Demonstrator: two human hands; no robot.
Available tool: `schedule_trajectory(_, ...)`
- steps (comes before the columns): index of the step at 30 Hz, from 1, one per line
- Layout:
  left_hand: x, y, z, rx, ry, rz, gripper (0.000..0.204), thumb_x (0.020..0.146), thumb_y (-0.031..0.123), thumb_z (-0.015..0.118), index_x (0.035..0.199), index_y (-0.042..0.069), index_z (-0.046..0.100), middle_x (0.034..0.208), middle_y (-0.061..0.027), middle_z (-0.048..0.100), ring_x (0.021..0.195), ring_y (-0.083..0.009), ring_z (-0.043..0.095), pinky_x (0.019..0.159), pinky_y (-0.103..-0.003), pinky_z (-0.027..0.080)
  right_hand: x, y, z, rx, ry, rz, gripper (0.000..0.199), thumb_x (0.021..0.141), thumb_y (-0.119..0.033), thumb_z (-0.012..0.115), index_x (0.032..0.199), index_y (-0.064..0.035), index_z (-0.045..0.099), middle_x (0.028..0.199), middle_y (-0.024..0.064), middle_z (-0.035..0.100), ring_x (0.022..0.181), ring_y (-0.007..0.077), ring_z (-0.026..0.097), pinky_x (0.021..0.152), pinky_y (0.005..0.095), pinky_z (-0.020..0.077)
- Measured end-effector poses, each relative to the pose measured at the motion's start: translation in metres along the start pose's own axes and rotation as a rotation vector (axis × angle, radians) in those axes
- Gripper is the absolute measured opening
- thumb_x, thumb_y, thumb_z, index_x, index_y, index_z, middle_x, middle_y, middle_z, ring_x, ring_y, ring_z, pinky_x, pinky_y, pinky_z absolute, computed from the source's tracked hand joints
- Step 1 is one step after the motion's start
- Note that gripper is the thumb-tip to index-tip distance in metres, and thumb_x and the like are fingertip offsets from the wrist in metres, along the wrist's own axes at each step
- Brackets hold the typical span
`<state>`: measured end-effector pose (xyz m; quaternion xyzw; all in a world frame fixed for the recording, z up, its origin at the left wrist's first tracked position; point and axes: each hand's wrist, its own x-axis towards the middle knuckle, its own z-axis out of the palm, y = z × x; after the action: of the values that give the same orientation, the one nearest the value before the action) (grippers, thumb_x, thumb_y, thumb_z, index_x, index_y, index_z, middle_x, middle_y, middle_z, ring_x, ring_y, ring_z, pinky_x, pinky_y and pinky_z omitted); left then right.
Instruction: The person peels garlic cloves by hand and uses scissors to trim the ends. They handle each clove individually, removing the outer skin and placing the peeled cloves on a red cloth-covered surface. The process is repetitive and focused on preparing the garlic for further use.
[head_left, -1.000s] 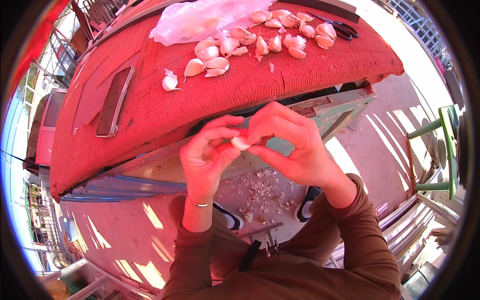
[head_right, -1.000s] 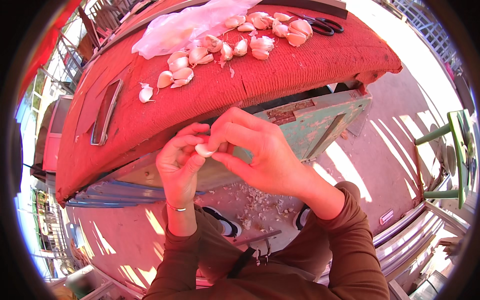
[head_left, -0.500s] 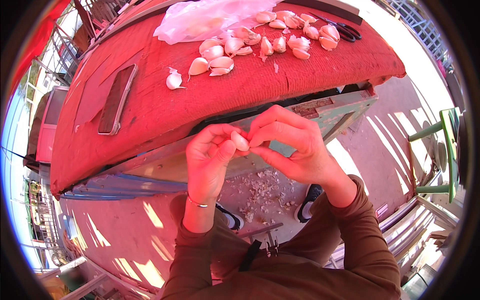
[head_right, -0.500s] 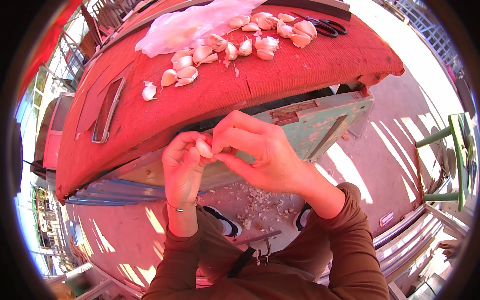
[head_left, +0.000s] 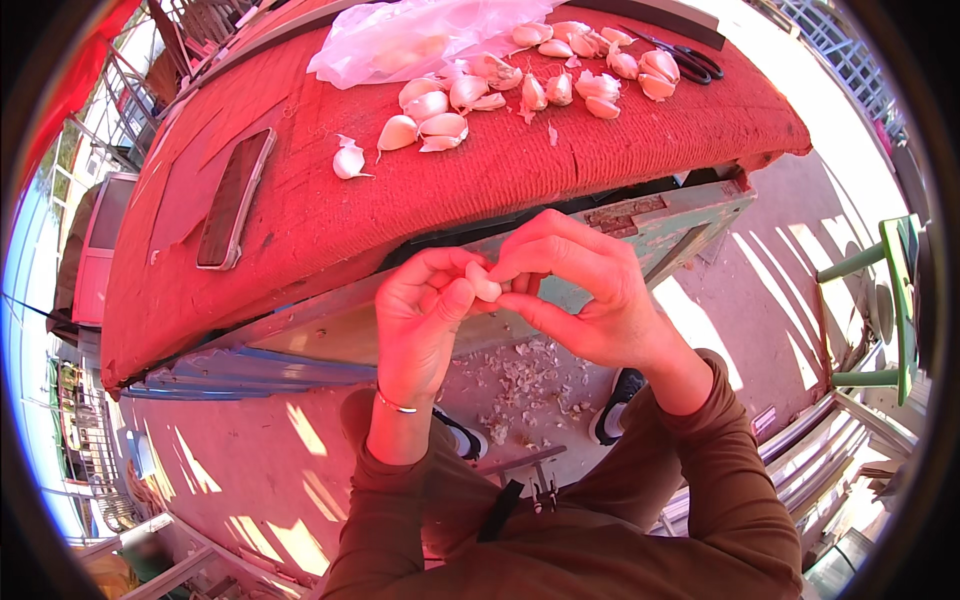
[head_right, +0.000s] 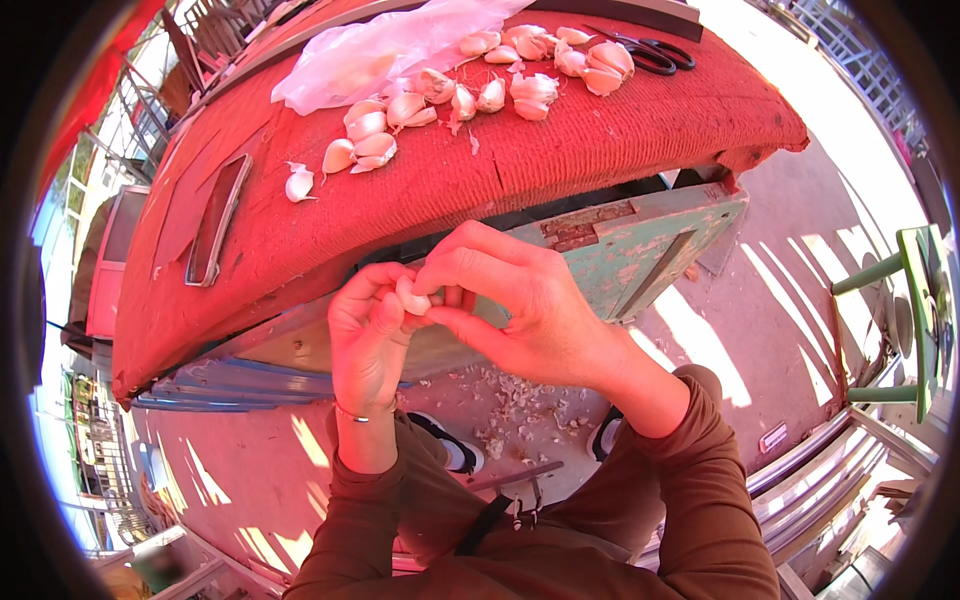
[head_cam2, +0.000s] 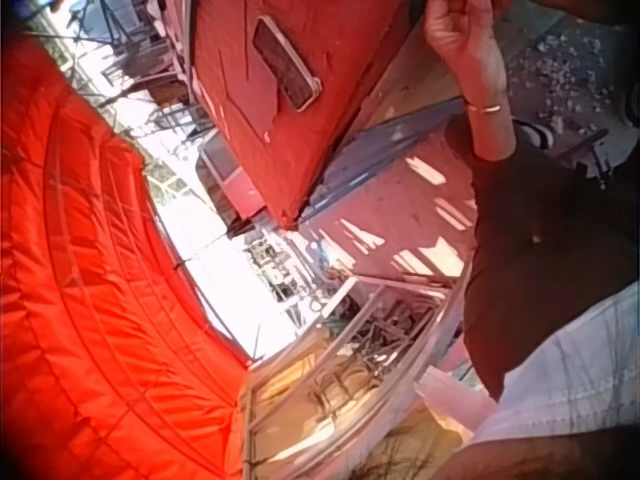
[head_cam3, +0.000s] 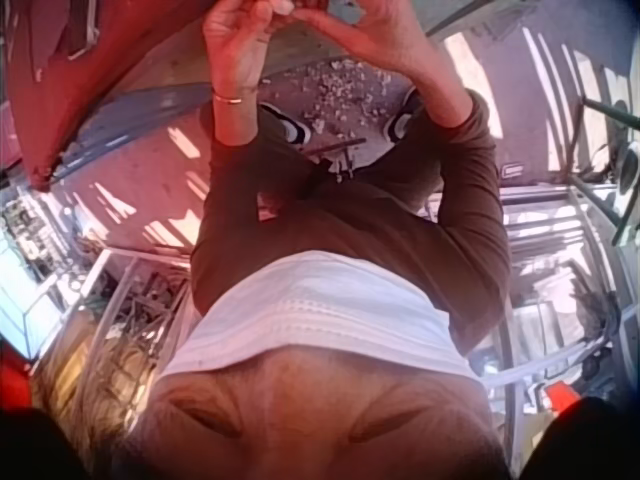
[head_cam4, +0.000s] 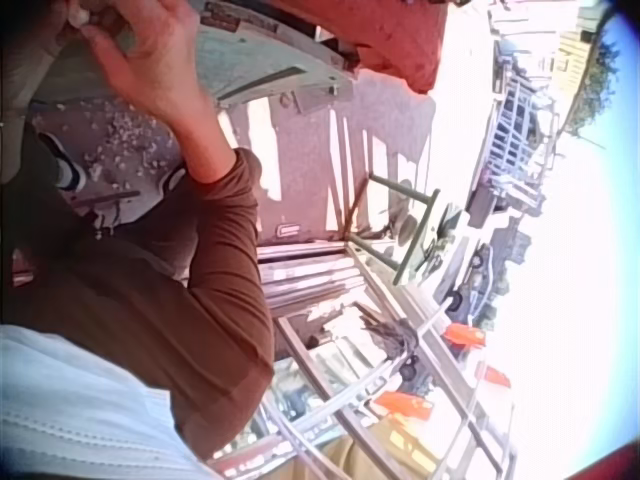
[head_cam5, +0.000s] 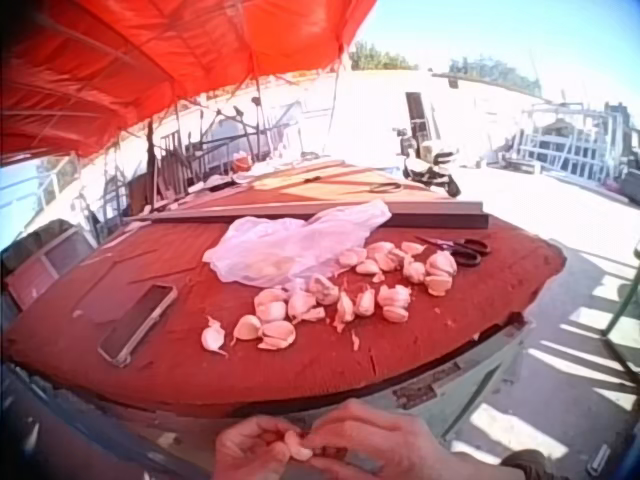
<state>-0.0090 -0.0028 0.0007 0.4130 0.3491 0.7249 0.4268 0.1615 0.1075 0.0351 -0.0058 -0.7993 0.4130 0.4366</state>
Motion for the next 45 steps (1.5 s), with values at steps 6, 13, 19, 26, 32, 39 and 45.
schedule_trajectory(6, -0.001, -0.001, -0.004, 0.089, -0.021, 0.052, 0.029, 0.099, 0.014, 0.070, 0.121, -0.002, 0.061, 0.120, -0.0149, 0.068, 0.109, -0.0230, 0.068, 0.096, -0.039, 0.057, 0.000, 0.005, -0.002, 0.011, 0.014, 0.011, 0.018, 0.081, 0.009, 0.074, 0.092, -0.0015, 0.064, 0.101, 0.0095, 0.063, 0.084, 0.0198, 0.067, 0.072, 0.0315, 0.0545)
schedule_trajectory(13, 0.000, -0.002, 0.002, 0.217, -0.027, 0.223, 0.027, 0.095, -0.001, 0.070, 0.120, -0.002, 0.061, 0.124, -0.0173, 0.068, 0.117, -0.0243, 0.066, 0.101, -0.038, 0.053, -0.003, 0.008, 0.002, 0.158, 0.067, 0.182, 0.018, 0.082, 0.006, 0.078, 0.094, -0.0004, 0.066, 0.109, 0.0099, 0.061, 0.094, 0.0151, 0.066, 0.079, 0.0281, 0.0571)
schedule_trajectory(19, -0.001, -0.003, 0.004, 0.272, 0.007, 0.280, 0.025, 0.094, -0.005, 0.069, 0.117, -0.004, 0.062, 0.124, -0.0201, 0.068, 0.115, -0.0261, 0.067, 0.103, -0.038, 0.052, -0.001, 0.004, 0.005, 0.159, 0.107, 0.158, 0.018, 0.081, 0.006, 0.078, 0.091, 0.0006, 0.064, 0.104, 0.0111, 0.063, 0.089, 0.0180, 0.068, 0.076, 0.0297, 0.0574)
schedule_trajectory(26, 0.003, -0.005, 0.005, 0.342, -0.010, 0.377, 0.022, 0.094, -0.009, 0.067, 0.116, -0.007, 0.064, 0.120, -0.0214, 0.070, 0.113, -0.0254, 0.069, 0.099, -0.037, 0.056, -0.005, 0.010, 0.003, 0.216, 0.089, 0.197, 0.018, 0.085, 0.008, 0.074, 0.100, 0.0012, 0.066, 0.114, 0.0094, 0.061, 0.097, 0.0140, 0.066, 0.085, 0.0283, 0.0558)
schedule_trajectory(32, 0.003, -0.004, 0.007, 0.285, 0.006, 0.336, 0.023, 0.094, -0.007, 0.069, 0.116, -0.007, 0.063, 0.122, -0.0221, 0.069, 0.114, -0.0263, 0.069, 0.100, -0.037, 0.056, -0.003, 0.006, 0.008, 0.256, 0.154, 0.192, 0.023, 0.082, 0.010, 0.075, 0.101, 0.0023, 0.065, 0.104, 0.0105, 0.062, 0.084, 0.0157, 0.070, 0.075, 0.0289, 0.0571)
schedule_trajectory(39, -0.001, -0.002, 0.006, 0.282, 0.022, 0.313, 0.024, 0.093, -0.004, 0.070, 0.116, -0.007, 0.064, 0.123, -0.0225, 0.068, 0.113, -0.0266, 0.069, 0.101, -0.038, 0.054, -0.004, 0.005, 0.006, 0.166, 0.093, 0.182, 0.026, 0.084, 0.009, 0.076, 0.105, 0.0016, 0.064, 0.106, 0.0082, 0.061, 0.090, 0.0143, 0.067, 0.079, 0.0285, 0.0559)
schedule_trajectory(45, -0.003, 0.004, 0.012, 0.362, 0.118, 0.239, 0.021, 0.093, -0.005, 0.070, 0.113, -0.007, 0.065, 0.115, -0.0209, 0.072, 0.107, -0.0258, 0.072, 0.099, -0.037, 0.055, -0.002, 0.004, 0.006, 0.213, 0.110, 0.201, 0.021, 0.085, 0.009, 0.075, 0.102, 0.0013, 0.065, 0.101, 0.0080, 0.063, 0.086, 0.0148, 0.068, 0.076, 0.0292, 0.0563)
